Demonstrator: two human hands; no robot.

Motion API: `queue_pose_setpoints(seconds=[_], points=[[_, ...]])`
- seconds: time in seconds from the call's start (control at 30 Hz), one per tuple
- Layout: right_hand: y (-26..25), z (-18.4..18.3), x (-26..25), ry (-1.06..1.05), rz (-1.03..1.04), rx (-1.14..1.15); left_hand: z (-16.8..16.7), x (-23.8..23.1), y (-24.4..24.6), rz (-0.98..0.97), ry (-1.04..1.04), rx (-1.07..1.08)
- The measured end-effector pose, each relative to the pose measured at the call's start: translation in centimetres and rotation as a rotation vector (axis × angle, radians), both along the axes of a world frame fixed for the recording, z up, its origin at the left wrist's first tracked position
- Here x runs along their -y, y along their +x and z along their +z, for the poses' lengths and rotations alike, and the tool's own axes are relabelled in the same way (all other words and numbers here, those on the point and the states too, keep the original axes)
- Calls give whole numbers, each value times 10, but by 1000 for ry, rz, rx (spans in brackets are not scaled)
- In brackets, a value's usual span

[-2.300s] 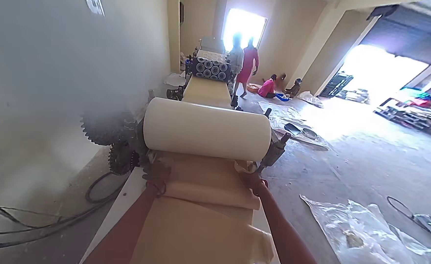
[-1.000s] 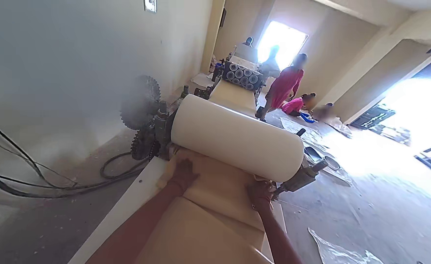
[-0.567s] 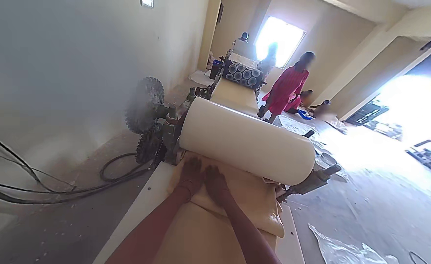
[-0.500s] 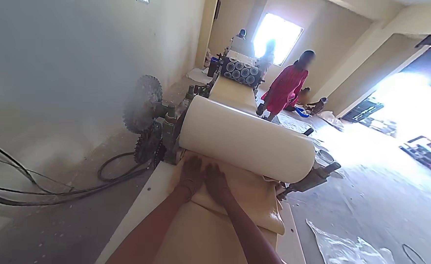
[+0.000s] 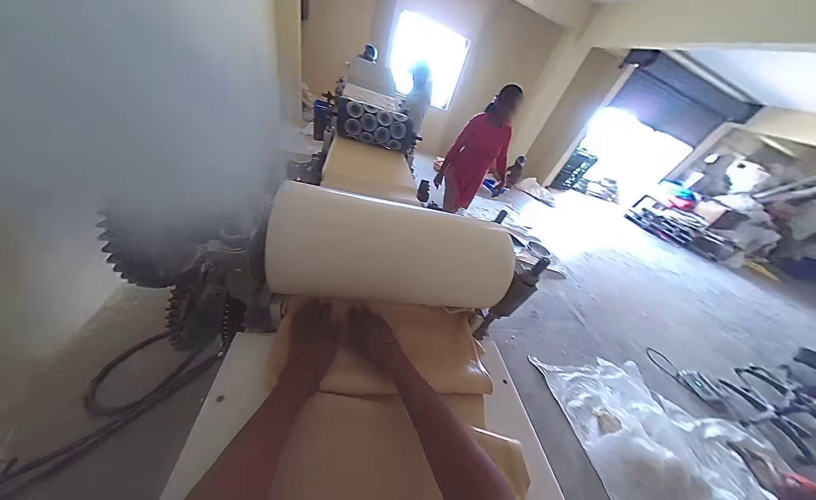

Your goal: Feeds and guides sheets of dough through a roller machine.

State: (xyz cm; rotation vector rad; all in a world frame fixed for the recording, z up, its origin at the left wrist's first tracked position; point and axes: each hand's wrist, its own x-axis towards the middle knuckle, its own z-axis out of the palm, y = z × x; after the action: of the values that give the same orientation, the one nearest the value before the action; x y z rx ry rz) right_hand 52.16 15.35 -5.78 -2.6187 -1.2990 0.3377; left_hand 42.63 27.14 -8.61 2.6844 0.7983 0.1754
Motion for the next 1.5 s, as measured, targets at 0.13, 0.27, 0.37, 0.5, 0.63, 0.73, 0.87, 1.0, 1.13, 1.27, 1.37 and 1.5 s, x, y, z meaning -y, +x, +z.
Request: queue_pose_setpoints(seconds=[0.13,0.27,0.37,0.5,0.63,0.73,0.87,1.0,1.13,1.27,1.37,1.5], points=[[3,29,76,159,-520,-109,-3,-3,5,22,-6,-12],[49,0,139,141,-671,28,-2,-2,7,20,8,-22],[73,-18,141,151,-630,55,-2,-3,6,20,26,-11],[85,-30,130,134,-592,97,-5,-4,9,24,38,9],[93,-40,129,83,-576,145,-6,-4,11,33,11,-24],[97,-39,128,67,-583,161,-8,-4,13,40,25,-28],[96,-37,125,49,-581,178,2,0,7,57,73,115],[98,-38,130,77,-560,200,-4,1,7,23,139,218],[98,-5,146,-8,-496,86,-5,-3,10,3,127,146],[92,9,166,-53,-521,137,-12,-6,9,2,121,63],[103,-9,166,-57,-487,194,-18,-11,15,20,117,34],[109,-24,162,-15,-467,230,-17,-11,16,29,106,6]])
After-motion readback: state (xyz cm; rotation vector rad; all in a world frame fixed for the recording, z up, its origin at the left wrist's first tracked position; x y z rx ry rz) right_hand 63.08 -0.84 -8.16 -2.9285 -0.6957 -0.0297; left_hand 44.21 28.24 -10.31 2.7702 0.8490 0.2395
